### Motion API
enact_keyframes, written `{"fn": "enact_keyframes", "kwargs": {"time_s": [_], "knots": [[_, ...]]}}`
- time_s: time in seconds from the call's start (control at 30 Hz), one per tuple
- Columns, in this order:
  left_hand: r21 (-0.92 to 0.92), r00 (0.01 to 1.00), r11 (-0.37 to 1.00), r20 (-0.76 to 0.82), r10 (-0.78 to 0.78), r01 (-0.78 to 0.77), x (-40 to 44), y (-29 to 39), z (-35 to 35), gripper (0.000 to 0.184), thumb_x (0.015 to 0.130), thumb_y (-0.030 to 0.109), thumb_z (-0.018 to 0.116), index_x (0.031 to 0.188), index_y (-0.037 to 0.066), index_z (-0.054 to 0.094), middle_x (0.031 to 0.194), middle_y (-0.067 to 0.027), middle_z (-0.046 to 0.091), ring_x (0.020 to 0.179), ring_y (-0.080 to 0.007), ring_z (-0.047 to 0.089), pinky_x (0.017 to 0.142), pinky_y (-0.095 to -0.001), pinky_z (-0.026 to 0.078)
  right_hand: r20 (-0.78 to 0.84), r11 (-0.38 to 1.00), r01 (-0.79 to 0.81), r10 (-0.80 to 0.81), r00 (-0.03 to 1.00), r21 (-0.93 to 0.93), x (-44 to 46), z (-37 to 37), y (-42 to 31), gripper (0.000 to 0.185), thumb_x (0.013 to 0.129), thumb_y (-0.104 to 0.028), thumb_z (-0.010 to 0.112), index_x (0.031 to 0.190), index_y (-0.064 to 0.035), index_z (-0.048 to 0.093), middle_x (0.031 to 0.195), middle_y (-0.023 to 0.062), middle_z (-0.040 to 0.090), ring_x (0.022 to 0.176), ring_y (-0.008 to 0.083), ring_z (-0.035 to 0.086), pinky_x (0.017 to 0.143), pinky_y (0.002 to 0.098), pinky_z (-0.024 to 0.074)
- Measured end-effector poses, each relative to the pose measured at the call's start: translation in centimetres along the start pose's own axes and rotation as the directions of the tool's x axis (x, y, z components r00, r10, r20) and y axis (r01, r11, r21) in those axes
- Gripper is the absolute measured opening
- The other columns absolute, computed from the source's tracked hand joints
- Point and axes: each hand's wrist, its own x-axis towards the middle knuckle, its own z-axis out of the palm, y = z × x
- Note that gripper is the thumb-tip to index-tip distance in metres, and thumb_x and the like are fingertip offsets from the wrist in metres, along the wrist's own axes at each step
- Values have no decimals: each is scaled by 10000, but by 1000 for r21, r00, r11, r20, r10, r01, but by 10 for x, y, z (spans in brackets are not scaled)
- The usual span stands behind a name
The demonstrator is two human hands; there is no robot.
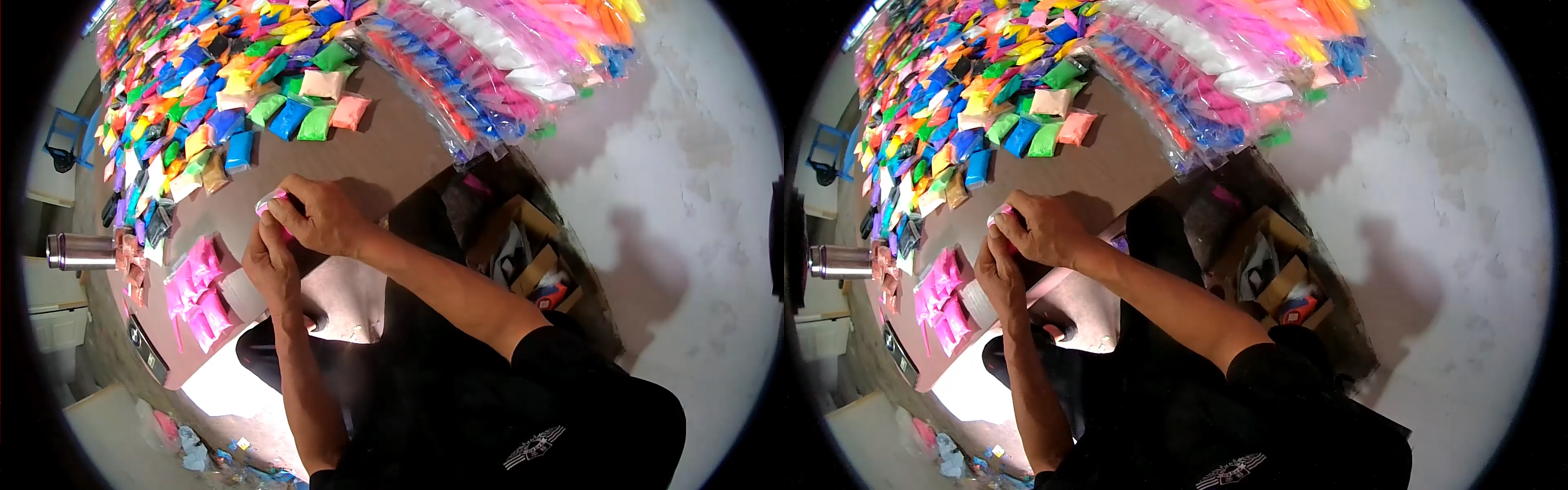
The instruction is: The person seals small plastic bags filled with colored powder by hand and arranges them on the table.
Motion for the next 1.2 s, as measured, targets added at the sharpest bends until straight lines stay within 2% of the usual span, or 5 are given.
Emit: {"fn": "enact_keyframes", "kwargs": {"time_s": [0.23,0.3,0.5,0.9,1.2], "knots": [[-24,999,1000,44,13,-12,-4,-1,2,451,1086,393,540,882,2,636,760,34,556,722,-63,461,623,-234,382,-80,984,4,10,997,178,-1,-2,6,236,982,-243,659,1004,-8,643,847,196,688,770,319,697,678,393,523],[70,996,998,94,-11,4,-4,2,2,431,1076,360,556,860,-10,604,720,10,529,712,-90,443,630,-274,400,-108,969,-30,58,992,243,-1,-3,5,229,982,-234,659,1006,-7,648,843,186,691,757,285,693,685,378,524],[50,996,998,78,36,-40,-1,-3,-2,385,1081,310,555,860,-2,599,703,18,488,693,-72,409,601,-263,371,-59,992,-10,17,998,128,0,-6,-1,238,977,-241,668,967,-4,647,786,166,665,696,280,656,652,383,507],[-33,993,999,114,-33,37,-3,-1,-2,410,1083,316,563,783,38,529,718,59,424,705,-60,363,604,-248,315,-145,951,-7,55,988,308,0,0,11,174,981,-167,654,995,6,645,822,127,685,755,177,647,691,340,516],[-65,997,998,80,6,-1,-3,-13,-8,380,1069,295,599,797,31,582,719,76,471,697,-47,402,589,-241,332,-53,976,-41,54,997,216,1,-7,5,201,959,-196,663,1041,-13,668,844,119,688,757,182,655,690,335,524]]}}
